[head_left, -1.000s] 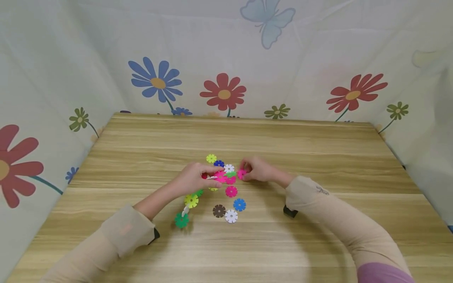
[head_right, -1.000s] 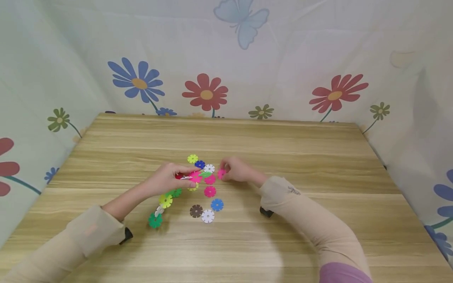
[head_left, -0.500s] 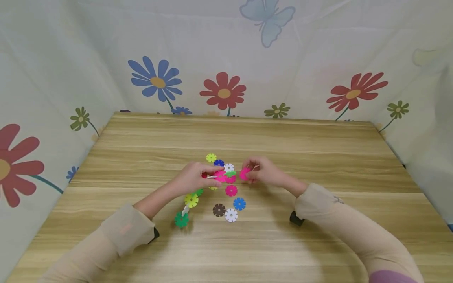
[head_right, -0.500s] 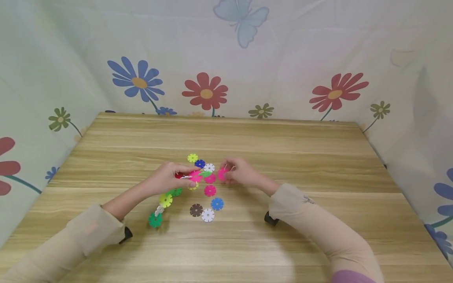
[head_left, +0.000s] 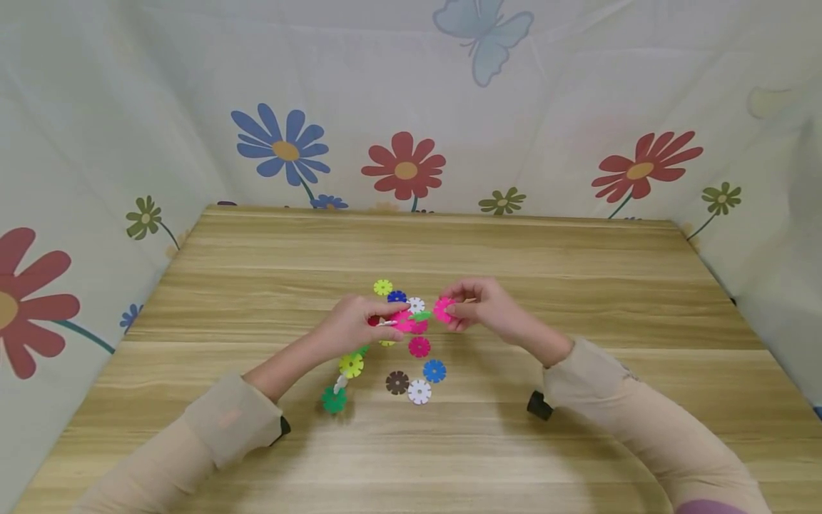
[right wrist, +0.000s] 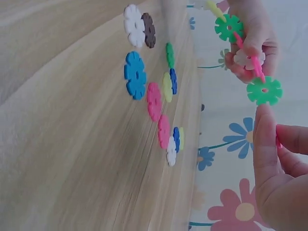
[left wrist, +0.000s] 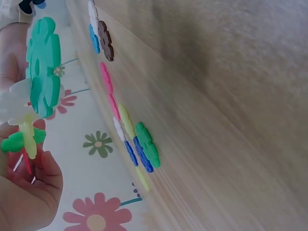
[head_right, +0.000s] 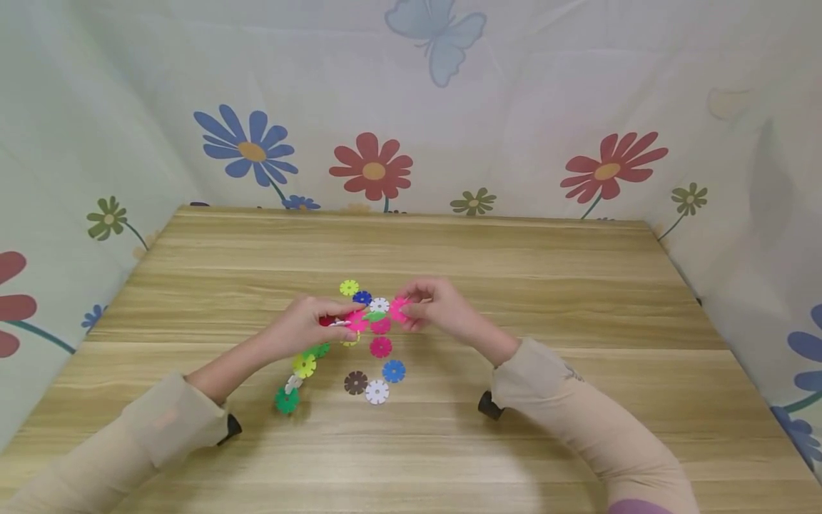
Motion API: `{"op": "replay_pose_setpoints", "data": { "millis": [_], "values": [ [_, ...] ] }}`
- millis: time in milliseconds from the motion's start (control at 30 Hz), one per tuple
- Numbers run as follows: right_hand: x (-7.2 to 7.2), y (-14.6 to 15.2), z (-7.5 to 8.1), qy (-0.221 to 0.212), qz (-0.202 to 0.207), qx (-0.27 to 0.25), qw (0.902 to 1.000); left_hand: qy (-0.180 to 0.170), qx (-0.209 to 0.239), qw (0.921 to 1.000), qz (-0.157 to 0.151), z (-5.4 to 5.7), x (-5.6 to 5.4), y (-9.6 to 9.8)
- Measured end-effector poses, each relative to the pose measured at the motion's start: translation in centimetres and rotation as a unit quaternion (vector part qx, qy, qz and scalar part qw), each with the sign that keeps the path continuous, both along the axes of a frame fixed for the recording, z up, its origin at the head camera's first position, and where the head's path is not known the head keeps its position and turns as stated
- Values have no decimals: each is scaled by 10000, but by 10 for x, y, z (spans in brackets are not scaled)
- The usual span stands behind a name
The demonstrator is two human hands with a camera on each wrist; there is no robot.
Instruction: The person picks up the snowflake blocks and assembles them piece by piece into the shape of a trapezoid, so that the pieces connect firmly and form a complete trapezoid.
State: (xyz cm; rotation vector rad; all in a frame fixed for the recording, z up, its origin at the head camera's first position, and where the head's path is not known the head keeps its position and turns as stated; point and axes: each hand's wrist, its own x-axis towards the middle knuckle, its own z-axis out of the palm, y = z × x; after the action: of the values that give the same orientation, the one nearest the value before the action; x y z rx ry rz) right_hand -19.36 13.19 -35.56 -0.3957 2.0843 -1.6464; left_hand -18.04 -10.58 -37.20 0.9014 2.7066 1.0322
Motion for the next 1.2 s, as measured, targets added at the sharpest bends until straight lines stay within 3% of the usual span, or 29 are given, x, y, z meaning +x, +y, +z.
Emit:
{"op": "replay_pose_setpoints", "data": {
  "millis": [167,500,767,1200],
  "values": [
    [2,-2,1,-71,-176,-113,9998,483,-103,9987,-103,-1,2,1],
    [5,-2,0,-270,-408,-330,9983,1153,-351,9927,-16,3,8,4],
    [7,-2,2,-202,-375,-369,9984,1313,-537,9899,-22,5,9,5],
    [8,-5,-1,-273,-395,-397,9981,1536,-475,9868,-196,5,8,5]
  ]
}}
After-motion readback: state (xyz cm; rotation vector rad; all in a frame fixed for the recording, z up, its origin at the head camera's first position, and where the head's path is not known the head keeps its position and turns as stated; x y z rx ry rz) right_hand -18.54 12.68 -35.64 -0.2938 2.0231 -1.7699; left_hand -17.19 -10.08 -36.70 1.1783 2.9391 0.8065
